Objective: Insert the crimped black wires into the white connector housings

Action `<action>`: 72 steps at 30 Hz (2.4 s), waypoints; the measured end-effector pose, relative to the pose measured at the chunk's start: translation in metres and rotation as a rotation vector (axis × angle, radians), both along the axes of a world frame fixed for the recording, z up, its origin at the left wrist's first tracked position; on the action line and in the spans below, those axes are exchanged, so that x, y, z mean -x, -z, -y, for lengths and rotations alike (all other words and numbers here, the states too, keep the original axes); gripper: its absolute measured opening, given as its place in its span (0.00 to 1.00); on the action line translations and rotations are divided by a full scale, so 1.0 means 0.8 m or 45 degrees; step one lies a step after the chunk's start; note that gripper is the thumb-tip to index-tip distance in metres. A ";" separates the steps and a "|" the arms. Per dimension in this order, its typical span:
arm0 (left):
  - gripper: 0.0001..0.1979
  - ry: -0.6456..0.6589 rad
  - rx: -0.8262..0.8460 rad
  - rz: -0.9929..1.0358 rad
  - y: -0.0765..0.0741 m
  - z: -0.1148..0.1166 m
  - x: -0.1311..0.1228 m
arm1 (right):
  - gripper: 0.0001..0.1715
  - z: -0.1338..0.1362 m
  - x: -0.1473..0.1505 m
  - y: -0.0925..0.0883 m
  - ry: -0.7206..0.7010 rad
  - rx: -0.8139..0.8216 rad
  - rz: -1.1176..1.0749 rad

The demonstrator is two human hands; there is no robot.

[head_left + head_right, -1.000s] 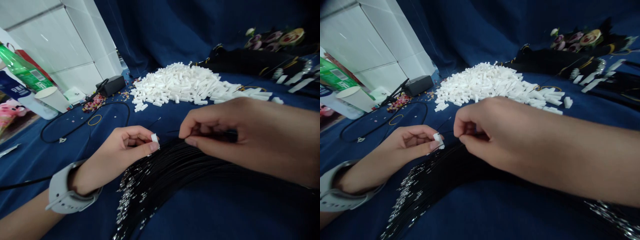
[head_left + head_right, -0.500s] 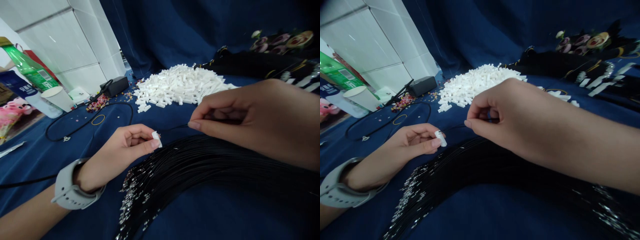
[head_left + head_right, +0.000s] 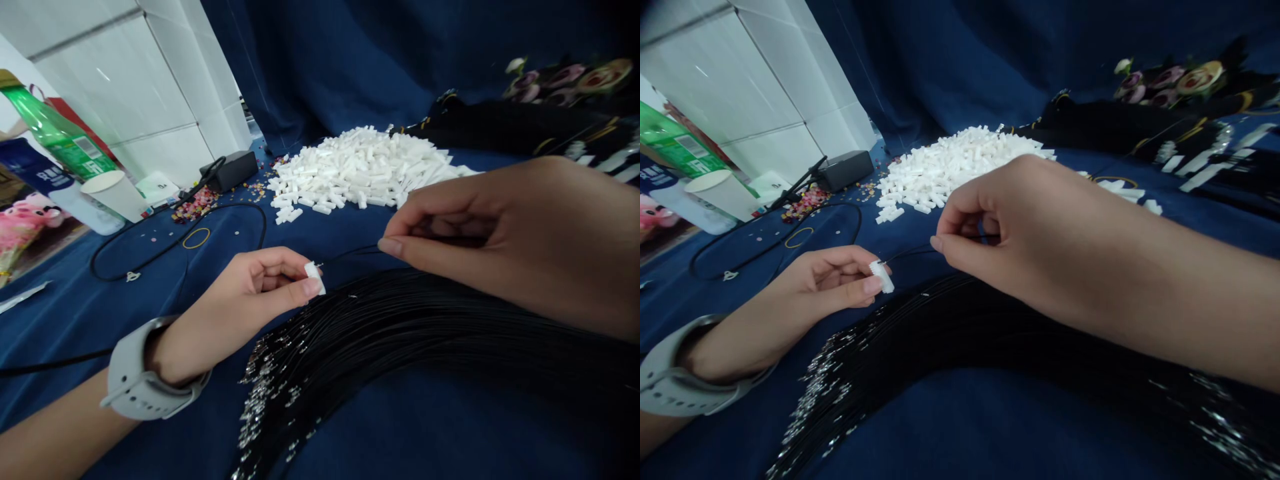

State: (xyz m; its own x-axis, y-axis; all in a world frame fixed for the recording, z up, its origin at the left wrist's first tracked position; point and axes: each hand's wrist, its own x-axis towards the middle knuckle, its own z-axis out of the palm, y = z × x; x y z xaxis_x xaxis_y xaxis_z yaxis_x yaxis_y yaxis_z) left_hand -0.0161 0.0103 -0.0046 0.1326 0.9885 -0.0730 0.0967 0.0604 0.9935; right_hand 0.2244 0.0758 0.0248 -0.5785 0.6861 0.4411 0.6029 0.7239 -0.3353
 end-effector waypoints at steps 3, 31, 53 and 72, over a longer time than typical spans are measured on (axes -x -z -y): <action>0.03 -0.006 -0.006 -0.020 0.000 0.000 0.000 | 0.17 0.002 -0.001 -0.001 -0.030 0.012 0.004; 0.04 0.035 -0.267 -0.666 -0.009 0.020 -0.024 | 0.13 0.031 0.016 0.049 -0.405 -0.053 0.127; 0.04 -0.229 -0.488 -0.460 -0.007 -0.003 0.001 | 0.10 0.029 0.020 0.016 -0.448 -0.617 0.220; 0.05 -0.362 -0.517 -0.572 -0.041 0.003 0.021 | 0.14 0.009 0.060 0.003 -0.467 -0.236 0.709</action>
